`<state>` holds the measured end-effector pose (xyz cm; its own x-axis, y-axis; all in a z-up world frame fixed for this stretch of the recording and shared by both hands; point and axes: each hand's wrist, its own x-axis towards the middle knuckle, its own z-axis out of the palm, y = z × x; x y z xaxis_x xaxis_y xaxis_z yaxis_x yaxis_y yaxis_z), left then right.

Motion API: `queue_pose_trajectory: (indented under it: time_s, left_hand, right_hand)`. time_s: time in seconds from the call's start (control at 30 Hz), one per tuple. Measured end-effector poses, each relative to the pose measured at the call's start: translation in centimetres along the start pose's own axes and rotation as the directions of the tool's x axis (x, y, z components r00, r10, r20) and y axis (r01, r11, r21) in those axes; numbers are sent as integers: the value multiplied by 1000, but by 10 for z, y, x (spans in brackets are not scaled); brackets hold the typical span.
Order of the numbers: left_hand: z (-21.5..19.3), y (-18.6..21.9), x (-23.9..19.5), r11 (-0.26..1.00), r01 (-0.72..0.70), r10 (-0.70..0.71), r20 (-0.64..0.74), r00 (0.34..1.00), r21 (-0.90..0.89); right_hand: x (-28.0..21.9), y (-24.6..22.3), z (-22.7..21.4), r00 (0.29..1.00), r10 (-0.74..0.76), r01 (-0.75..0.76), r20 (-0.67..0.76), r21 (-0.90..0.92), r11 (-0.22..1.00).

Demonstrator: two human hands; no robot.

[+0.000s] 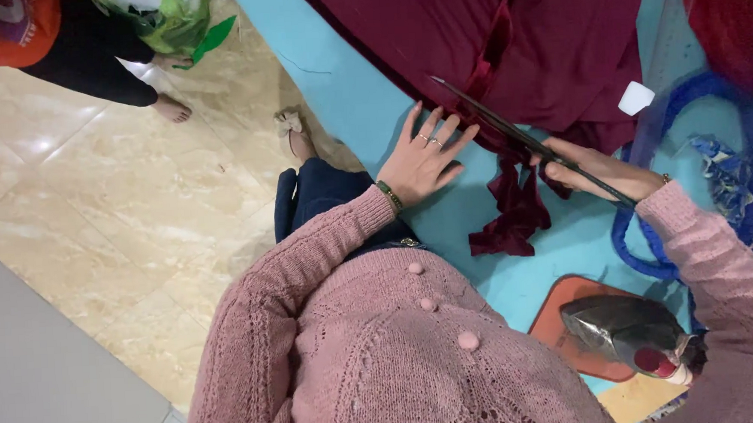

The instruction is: Measuring fabric with a ruler, marking it with chalk, and cutting it with scissors on a work table

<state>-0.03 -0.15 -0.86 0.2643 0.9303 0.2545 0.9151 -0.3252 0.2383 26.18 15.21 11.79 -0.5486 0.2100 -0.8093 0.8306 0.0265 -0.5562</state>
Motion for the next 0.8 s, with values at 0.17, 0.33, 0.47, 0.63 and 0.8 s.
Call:
queue_pose_trajectory:
  time_s: [0.17,0.33,0.47,0.63,0.8]
  left_hand:
    - [2,-2,1,1000,-7,7,-8,1000,6]
    - [8,0,0,1000,7,-7,5,1000,20]
    - [3,0,1,1000,-5,5,-2,1000,21]
    - [8,0,0,1000,-8,8,-19,1000,-9]
    - [0,-1,2,1000,2,-2,-20,1000,-1]
  right_hand:
    - [17,18,-5,998,-47,42,-35,-119,992]
    - [28,42,-2,980,-194,180,-37,-242,953]
    - [19,22,3,991,-103,90,-84,-147,985]
    - [39,62,11,984,-172,176,-39,207,962]
    - [25,27,10,995,-66,74,-80,98,992]
